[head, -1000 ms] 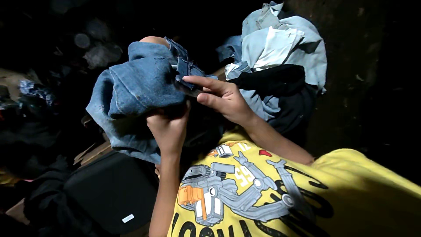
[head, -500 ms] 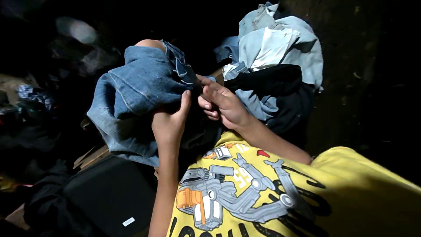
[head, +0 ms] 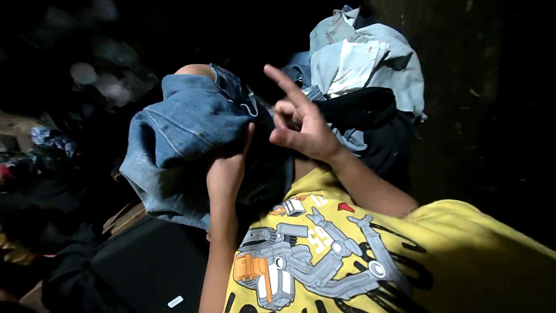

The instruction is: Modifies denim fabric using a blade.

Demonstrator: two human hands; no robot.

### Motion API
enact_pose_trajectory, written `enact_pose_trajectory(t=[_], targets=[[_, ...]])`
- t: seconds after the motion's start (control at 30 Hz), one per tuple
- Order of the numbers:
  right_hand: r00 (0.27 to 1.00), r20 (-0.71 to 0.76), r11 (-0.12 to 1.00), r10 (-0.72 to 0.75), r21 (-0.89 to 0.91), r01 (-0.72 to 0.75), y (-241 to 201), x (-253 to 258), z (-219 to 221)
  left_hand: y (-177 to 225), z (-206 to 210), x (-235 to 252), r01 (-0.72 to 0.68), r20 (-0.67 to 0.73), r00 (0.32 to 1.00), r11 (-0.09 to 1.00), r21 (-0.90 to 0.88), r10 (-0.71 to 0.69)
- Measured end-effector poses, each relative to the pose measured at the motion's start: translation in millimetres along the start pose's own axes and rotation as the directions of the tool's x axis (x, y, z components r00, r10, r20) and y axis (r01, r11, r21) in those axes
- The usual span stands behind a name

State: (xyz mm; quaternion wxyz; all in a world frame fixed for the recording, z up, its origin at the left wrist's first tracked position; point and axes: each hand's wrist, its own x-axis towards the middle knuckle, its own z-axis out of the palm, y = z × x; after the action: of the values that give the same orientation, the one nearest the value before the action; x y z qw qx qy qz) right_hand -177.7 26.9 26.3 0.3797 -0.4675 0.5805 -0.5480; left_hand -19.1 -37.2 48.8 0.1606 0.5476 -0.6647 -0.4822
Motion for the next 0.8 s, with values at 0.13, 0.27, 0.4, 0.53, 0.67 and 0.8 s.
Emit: enact_pose_trajectory(t=[0.13,0.27,0.4,0.53,0.67,0.8], targets=[[0.979,0.190,0.862,-0.069,-0.483,0.155,-17,38,-24,-5,6,1,-0.096,-0.060,0.993,0.995,0.011,0.097],[0.960,0.280,0.786,-0.006,-0.592,0.178,-18,46,-34,-12,9,-1,-0.116,-0.129,0.986,0.987,-0.110,0.101],[0.989,0.136,0.953,-0.060,-0.286,0.097,-7,21,-19,-16,10,-2,-0.131,-0.128,0.988,0.912,-0.388,0.087],[0.978,-0.005,0.972,0.207,0.116,-0.205,0,11,12,-9,12,-1,-0.082,-0.119,0.993,0.801,-0.593,0.013],[0.787,0.072,0.722,0.612,0.355,-0.594,6,9,29,-9,17,-2,-0.011,-0.128,0.988,0.788,-0.616,-0.087],[0.964,-0.123,0.969,0.235,-0.044,-0.242,13,-1,19,-8,14,-4,0.003,-0.126,0.988,0.823,-0.568,-0.091]])
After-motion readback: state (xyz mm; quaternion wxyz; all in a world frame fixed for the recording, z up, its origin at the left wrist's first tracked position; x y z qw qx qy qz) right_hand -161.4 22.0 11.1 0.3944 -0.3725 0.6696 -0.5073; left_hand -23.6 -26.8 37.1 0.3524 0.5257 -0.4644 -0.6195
